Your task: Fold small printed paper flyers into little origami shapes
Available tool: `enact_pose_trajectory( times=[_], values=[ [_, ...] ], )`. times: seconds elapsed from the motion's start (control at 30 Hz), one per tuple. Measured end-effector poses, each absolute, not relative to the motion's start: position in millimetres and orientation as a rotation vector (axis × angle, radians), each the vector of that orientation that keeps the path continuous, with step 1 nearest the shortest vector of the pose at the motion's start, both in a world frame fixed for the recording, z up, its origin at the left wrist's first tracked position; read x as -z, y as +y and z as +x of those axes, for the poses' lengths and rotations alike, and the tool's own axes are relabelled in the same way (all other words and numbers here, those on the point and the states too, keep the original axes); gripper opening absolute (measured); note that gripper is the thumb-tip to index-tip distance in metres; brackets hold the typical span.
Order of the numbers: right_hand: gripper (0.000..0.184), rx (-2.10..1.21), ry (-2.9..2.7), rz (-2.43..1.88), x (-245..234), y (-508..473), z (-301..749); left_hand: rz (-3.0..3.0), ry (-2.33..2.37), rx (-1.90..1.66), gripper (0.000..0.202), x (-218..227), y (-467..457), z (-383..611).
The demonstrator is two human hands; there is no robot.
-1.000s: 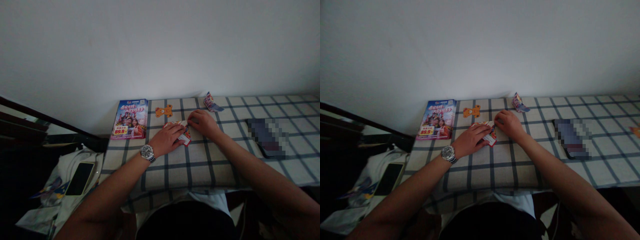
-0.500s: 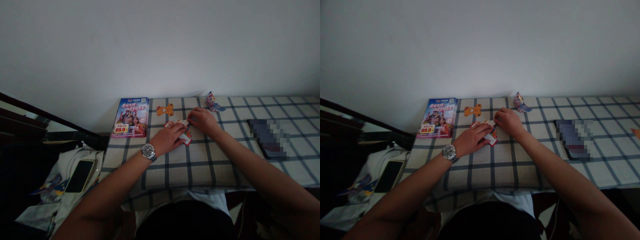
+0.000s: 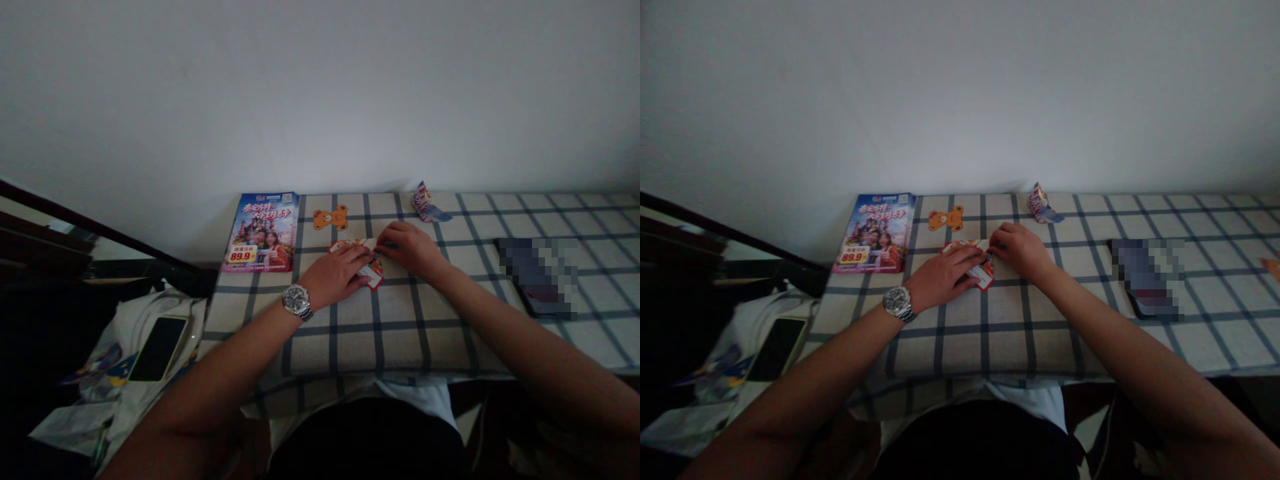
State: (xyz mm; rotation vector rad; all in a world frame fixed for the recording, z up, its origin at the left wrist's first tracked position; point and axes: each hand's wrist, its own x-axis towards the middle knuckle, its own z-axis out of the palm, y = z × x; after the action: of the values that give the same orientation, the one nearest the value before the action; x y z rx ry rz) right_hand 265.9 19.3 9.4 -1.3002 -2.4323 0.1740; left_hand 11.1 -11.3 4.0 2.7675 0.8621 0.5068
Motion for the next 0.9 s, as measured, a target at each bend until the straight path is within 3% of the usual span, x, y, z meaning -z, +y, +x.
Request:
enact_pose_trajectory(
  times=[0.23,0.53,0.9],
  values=[
    [0.009,-0.225,-2.450,-1.229,-10,-1,269,2.777,0.872,-0.496,0.045,-5,-11,11],
    [0.032,-0.305,-2.413,-1.150,-6,-19,276,2.766,0.887,-0.461,0.046,-4,-10,10],
    [0.038,-0.336,-2.397,-1.136,-6,-21,278,2.745,0.883,-0.482,0.046,-4,-10,10]
  ],
)
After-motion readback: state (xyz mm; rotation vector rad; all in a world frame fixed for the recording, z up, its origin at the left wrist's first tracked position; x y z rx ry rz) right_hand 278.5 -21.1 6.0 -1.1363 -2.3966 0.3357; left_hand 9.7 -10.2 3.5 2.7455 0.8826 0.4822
